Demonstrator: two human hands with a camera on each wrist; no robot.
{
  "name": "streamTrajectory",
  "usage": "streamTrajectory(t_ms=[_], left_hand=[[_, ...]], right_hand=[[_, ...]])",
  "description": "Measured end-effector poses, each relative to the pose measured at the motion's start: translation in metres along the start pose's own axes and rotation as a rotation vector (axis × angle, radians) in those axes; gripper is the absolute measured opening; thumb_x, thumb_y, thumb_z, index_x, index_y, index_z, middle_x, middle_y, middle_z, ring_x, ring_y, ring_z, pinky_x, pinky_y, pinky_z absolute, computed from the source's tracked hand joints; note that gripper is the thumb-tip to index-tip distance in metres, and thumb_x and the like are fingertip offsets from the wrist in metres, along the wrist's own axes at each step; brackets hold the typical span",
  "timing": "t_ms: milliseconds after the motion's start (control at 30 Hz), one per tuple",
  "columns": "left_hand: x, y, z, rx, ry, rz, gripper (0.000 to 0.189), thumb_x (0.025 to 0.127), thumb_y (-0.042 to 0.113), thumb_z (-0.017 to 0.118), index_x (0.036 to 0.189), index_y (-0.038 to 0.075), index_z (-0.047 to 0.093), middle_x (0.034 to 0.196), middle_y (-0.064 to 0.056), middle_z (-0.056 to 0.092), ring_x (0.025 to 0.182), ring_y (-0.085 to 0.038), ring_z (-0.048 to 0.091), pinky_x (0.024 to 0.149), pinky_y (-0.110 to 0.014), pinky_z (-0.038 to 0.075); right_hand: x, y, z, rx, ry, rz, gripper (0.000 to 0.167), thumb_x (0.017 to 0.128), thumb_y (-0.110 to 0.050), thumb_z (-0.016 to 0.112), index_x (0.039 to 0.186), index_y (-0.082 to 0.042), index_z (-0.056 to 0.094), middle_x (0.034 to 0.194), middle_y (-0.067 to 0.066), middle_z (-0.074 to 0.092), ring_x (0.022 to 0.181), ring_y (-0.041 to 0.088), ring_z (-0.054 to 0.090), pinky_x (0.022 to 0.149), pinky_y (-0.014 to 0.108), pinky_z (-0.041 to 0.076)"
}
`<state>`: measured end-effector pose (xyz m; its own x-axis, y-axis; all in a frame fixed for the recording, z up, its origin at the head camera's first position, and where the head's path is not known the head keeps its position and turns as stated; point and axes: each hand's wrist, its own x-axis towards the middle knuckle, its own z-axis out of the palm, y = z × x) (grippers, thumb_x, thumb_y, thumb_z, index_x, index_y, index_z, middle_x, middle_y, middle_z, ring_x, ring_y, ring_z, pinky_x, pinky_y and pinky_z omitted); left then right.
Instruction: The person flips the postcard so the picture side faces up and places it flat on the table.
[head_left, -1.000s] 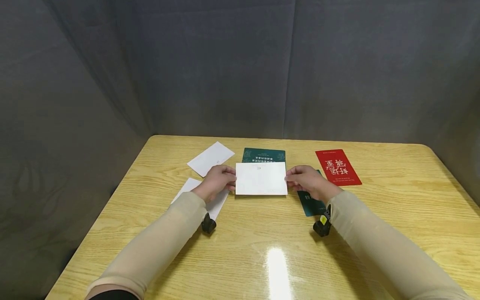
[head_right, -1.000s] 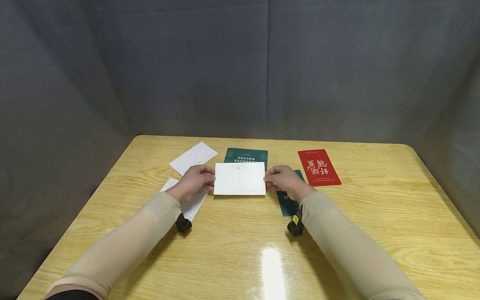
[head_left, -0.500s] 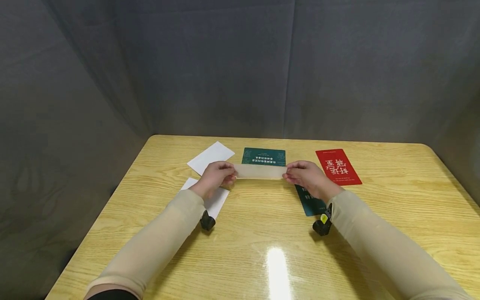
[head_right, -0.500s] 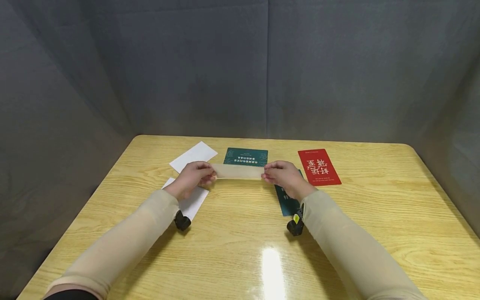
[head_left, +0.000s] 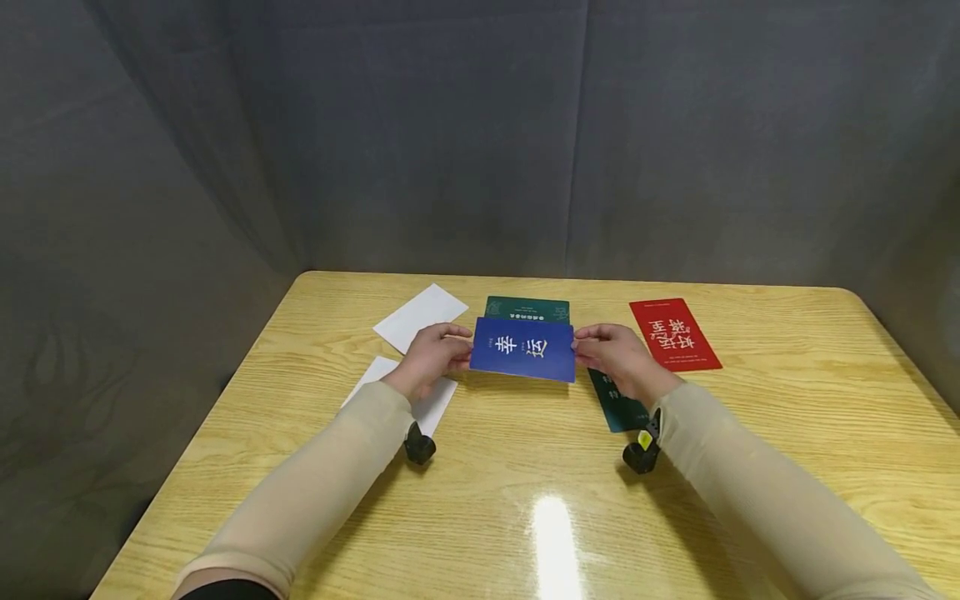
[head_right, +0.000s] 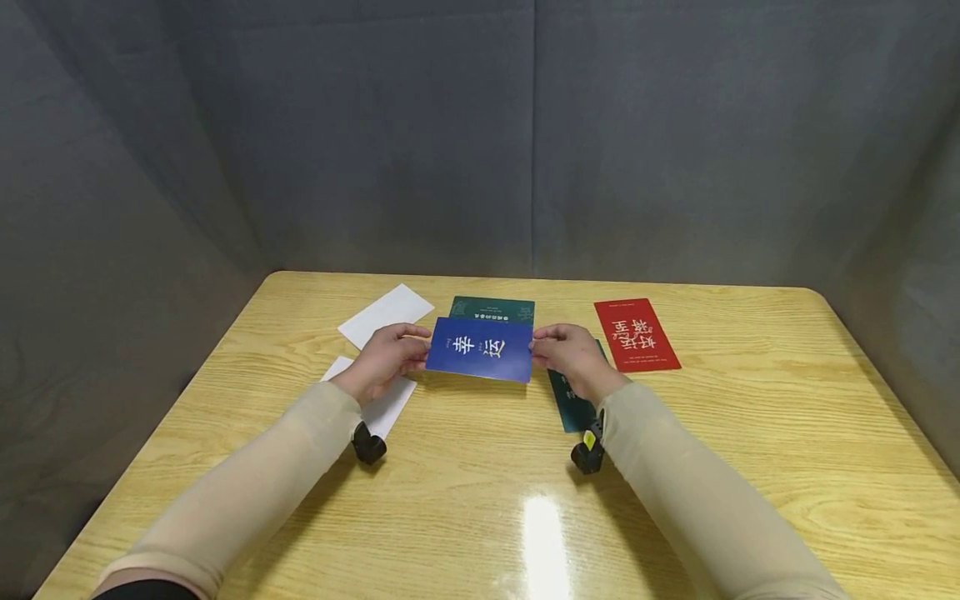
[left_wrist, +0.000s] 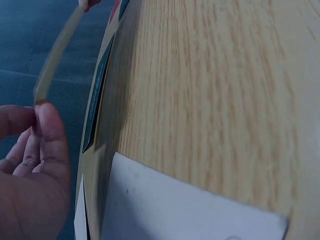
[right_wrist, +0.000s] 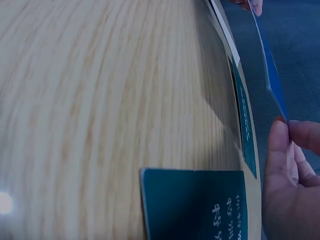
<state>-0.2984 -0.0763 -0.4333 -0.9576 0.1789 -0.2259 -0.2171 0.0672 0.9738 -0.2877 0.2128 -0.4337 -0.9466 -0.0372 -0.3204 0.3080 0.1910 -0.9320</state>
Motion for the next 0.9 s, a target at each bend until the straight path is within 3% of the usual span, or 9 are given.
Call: streamTrajectory(t_ms=[167, 333, 500, 700, 900], left_hand=[[0.001, -0.002, -0.001, -0.002, -0.013, 0.001, 0.03, 0.098, -0.01, 0.055, 0.128, -0.013, 0.06, 0.087, -0.01, 0.064, 0.065, -0.01, 0.062, 0.062, -0.019, 0.055], [0.004, -0.005, -0.002, 0.073, 0.003, 0.017, 0.026, 0.096, -0.009, 0.059, 0.122, -0.012, 0.063, 0.085, -0.01, 0.065, 0.065, -0.01, 0.062, 0.062, -0.02, 0.056], [0.006, -0.008, 0.0, 0.157, 0.002, 0.02, 0.024, 0.096, -0.006, 0.06, 0.119, -0.012, 0.064, 0.087, -0.012, 0.067, 0.068, -0.012, 0.063, 0.065, -0.023, 0.057], [0.006, -0.005, -0.002, 0.282, -0.043, -0.004, 0.024, 0.099, -0.003, 0.058, 0.12, -0.014, 0.063, 0.09, -0.015, 0.069, 0.071, -0.014, 0.064, 0.069, -0.026, 0.058], [0.007, 0.0, -0.002, 0.386, -0.127, -0.112, 0.024, 0.102, 0.005, 0.058, 0.116, -0.012, 0.066, 0.093, -0.016, 0.07, 0.076, -0.016, 0.067, 0.07, -0.026, 0.058]], right_hand=[[0.0, 0.003, 0.001, -0.056, 0.02, -0.049, 0.033, 0.105, -0.008, 0.06, 0.133, 0.009, 0.055, 0.123, 0.023, 0.061, 0.098, 0.025, 0.067, 0.094, 0.036, 0.056], [-0.003, 0.003, 0.004, -0.042, 0.021, -0.094, 0.034, 0.105, -0.004, 0.058, 0.134, 0.012, 0.054, 0.113, 0.019, 0.061, 0.083, 0.016, 0.067, 0.083, 0.03, 0.06], [-0.002, 0.004, 0.007, -0.064, 0.022, -0.097, 0.031, 0.104, -0.002, 0.058, 0.131, 0.013, 0.055, 0.113, 0.02, 0.06, 0.084, 0.017, 0.066, 0.08, 0.029, 0.06], [0.0, 0.007, 0.009, -0.191, 0.039, -0.061, 0.026, 0.103, -0.005, 0.059, 0.124, 0.01, 0.058, 0.115, 0.023, 0.062, 0.093, 0.025, 0.068, 0.084, 0.033, 0.06], [0.0, 0.007, 0.01, -0.324, 0.05, -0.042, 0.024, 0.101, -0.006, 0.061, 0.12, 0.008, 0.061, 0.112, 0.022, 0.065, 0.093, 0.028, 0.068, 0.085, 0.036, 0.059]])
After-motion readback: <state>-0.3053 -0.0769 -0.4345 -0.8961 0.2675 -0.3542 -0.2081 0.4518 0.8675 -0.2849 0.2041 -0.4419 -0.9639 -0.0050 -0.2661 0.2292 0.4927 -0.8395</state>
